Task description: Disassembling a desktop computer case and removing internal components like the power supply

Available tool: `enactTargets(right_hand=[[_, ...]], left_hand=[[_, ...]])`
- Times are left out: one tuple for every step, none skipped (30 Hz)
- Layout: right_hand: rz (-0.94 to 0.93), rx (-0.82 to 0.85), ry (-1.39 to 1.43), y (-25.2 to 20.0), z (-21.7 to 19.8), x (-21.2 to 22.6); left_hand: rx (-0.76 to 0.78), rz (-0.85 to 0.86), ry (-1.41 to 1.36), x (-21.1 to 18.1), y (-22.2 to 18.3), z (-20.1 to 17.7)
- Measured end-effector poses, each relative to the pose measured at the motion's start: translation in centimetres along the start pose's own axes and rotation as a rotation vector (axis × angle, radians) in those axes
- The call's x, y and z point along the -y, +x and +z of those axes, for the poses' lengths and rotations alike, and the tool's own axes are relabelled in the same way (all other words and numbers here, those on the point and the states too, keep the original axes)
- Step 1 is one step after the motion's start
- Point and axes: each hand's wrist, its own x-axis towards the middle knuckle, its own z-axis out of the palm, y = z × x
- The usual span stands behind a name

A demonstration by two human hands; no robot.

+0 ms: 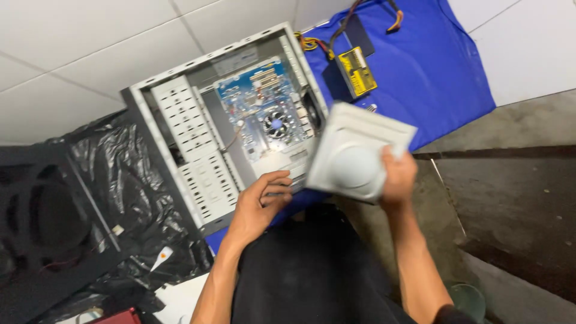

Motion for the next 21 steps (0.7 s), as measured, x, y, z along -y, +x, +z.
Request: enactTargets(right_hand=[[0.118,-0.135,-0.067,2.5,-2.1,-4.2],[0.123,-0.136,-0.068,2.0,-1.9,0.6],[0.160,-0.177,0.110,1.1,-2.0,5.2],[0.197,-0.218,0.289,-0.3,-2.5,9.7],[0.202,-0.213,0.289,2.4,-4.1,5.1],[0.181,-0.225,0.230,4.9,-5.7,0.4],[0.158,-0.233,0.171,7.4,-7.1,-4.2],[0.161,-0.225,0.171,10.2,-7.8,-8.6],[0.207,-0.272,0.022,13.2,-8.5,-12.9],[0.251,-0.317,-0.128,16.2,-9.1,-17.1],[0.248,-0.301,-0.131,18.3,-8.8,-19.6],[0.336,-0.284,-0.179,20.4,-8.4,-22.1],[0.428,-0.264,-0.234,22.1,-8.2,-24.8],[0.428,-0.245,-0.244,21.3,-7.3,-24.0],[0.388,-0.234,-0.179,21.0,-6.3,-22.9],[0.349,-0.222,-0.113,20.5,-5.3,-21.9],[0.341,-0.203,-0.117,20.1,-5.1,-21.0],[0.365,-0.164,-0.083,19.7,-4.8,-20.2],[0.389,-0.125,-0.048,19.3,-4.7,-19.2],[0.382,-0.108,-0.052,21.3,-5.0,-21.7],[0.361,-0.096,-0.131,22.9,-5.4,-24.4]], left_hand=[[0.001,-0.007,0.004,0.2,0.6,0.7],[0.004,-0.012,0.005,0.1,1.1,1.3],[-0.030,-0.001,0.050,0.0,1.6,1.8],[-0.064,0.010,0.094,-0.1,2.1,2.3],[-0.069,0.006,0.097,0.1,2.6,2.9],[-0.085,-0.004,0.108,0.3,3.0,3.4],[-0.103,-0.013,0.119,0.6,3.3,3.8],[-0.111,-0.017,0.120,0.6,3.5,4.2],[-0.124,-0.035,0.137,0.6,3.8,4.8],[-0.138,-0.053,0.154,0.5,4.0,5.2],[-0.154,-0.057,0.152,0.6,4.3,5.5],[-0.175,-0.066,0.167,0.8,4.6,5.7],[-0.197,-0.084,0.180,1.0,4.5,5.9],[-0.214,-0.096,0.176,1.0,4.5,6.1],[-0.228,-0.101,0.185,1.0,4.5,6.2],[-0.241,-0.106,0.193,1.0,4.5,6.3],[-0.262,-0.107,0.189,1.5,4.5,6.3],[-0.289,-0.123,0.178,2.0,4.4,6.3],[-0.314,-0.138,0.169,2.3,4.3,6.3],[-0.333,-0.138,0.164,2.4,4.4,6.4],[-0.351,-0.151,0.167,2.5,4.3,6.4]])
